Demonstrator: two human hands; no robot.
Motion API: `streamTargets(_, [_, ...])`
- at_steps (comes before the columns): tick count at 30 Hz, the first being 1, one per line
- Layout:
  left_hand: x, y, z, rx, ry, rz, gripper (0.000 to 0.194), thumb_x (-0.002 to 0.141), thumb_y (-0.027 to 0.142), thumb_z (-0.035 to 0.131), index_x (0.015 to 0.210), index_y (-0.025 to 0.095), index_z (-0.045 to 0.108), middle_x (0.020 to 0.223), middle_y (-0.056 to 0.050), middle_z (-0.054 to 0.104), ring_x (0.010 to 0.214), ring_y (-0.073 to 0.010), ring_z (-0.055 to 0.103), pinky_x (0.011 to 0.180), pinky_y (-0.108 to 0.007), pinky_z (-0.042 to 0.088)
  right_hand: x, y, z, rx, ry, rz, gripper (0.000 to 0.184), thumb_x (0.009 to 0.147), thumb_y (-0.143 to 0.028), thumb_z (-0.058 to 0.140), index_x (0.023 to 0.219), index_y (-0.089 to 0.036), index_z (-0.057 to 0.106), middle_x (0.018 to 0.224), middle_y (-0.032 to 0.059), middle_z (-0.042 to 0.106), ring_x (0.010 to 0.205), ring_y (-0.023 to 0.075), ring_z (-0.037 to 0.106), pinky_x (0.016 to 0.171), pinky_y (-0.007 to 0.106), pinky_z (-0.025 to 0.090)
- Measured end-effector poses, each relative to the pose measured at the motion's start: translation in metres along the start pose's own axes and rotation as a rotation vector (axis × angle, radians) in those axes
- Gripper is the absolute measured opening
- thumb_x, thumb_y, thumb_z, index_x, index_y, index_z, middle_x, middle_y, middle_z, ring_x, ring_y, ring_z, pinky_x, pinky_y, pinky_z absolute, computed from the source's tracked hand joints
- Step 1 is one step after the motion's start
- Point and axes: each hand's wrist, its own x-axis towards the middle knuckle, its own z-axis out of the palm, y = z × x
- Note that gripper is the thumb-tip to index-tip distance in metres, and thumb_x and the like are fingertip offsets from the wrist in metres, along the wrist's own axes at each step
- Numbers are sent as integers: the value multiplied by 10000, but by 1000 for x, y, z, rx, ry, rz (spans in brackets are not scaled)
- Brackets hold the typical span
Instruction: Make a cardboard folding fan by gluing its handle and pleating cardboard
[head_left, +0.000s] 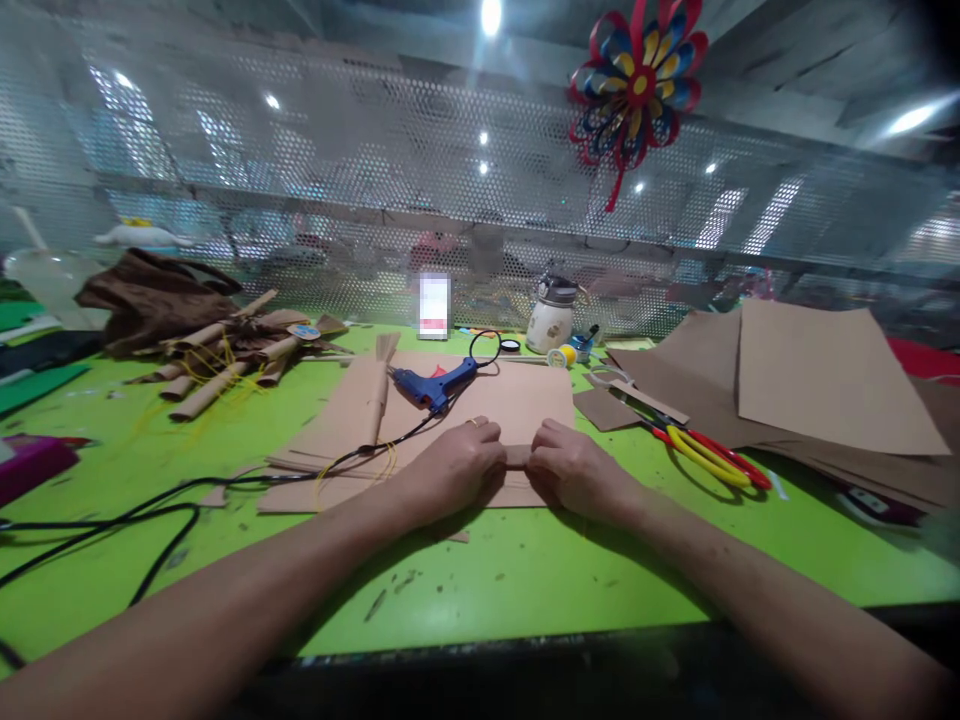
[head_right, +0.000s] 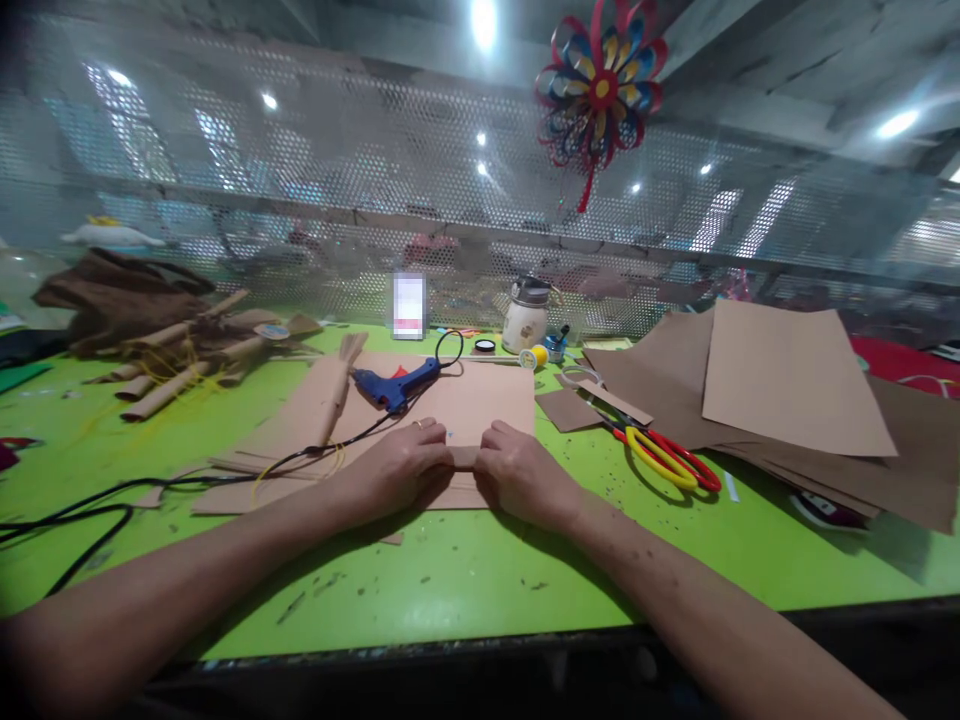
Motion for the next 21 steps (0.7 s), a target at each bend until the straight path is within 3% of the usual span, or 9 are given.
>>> streamTargets(4, [2,-7,-2,-268,-82,-232,151,844,187,563,791,168,702,733,-20,548,670,-125,521,606,-229,391,1,2,-4,161,-53,95,176,858,-88,528,770,-125,676,756,82,586,720,165,515,603,257,387])
streamTargets(7, [5,-12,-5,-344,-153,-336,150,835,219,578,827,214,727,744,-8,578,692,-133,553,625,-229,400,4,3,-8,274,-89,178,170,866,-101,538,814,-126,698,760,80,614,705,155,546,624,247,417])
streamTargets(15, [7,-14,-10,-341,-237,-390,146,835,280,532,840,207,658,808,-15,660,734,-167,573,659,-257,406,10,6,-13,375,-195,443,77,818,-150,591,831,-149,667,771,43,676,690,148,570,621,244,413])
streamTargets(21, [8,-19,-10,-325,-278,-355,119,824,264,506,817,213,613,776,-12,651,706,-168,564,615,-243,384,16,6,-16,380,-232,535,67,780,-148,609,804,-141,670,799,54,683,735,161,580,644,247,408])
